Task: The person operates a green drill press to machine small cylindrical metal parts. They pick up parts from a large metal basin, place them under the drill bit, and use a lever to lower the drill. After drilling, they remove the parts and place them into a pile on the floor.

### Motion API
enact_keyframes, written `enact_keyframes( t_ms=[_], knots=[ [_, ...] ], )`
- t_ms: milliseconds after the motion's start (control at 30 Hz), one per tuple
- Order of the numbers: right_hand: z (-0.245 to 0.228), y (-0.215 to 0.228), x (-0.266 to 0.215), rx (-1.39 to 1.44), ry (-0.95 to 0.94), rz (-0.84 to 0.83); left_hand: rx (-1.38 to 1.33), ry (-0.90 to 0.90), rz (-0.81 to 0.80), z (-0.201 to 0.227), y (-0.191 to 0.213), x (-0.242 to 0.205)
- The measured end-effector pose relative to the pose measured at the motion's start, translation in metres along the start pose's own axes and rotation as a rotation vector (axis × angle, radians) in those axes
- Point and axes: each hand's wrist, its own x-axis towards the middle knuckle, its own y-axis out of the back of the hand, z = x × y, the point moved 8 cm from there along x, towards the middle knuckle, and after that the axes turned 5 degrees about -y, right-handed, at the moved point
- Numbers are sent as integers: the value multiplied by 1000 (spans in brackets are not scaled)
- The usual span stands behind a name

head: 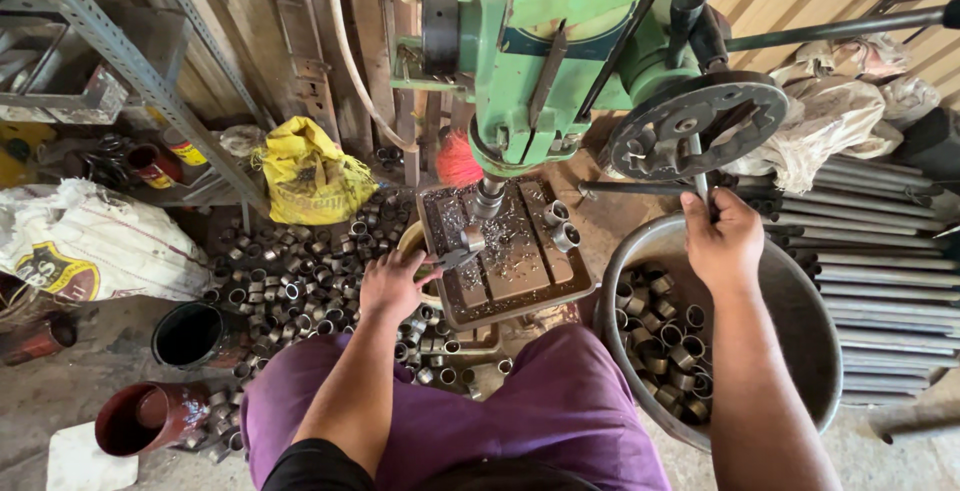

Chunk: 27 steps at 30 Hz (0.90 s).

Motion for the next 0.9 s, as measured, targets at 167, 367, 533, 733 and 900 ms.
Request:
enact_keyframes(
  t_ms=[167, 367, 533, 733, 900],
  knots=[
    [0, -1, -2, -70, 105, 115, 81, -2, -30, 2, 4, -3],
    [3, -3, -3, -76, 169, 170, 76, 17, -31, 3, 8, -4],
    [3, -4, -3, -76, 183, 185, 47, -12, 45, 2, 5, -3],
    [6, -6, -5, 8, 225, 199, 33, -30, 131, 4, 12, -5],
    [25, -12, 1, 66, 171, 189, 47, -25, 93, 4, 11, -6]
  ],
)
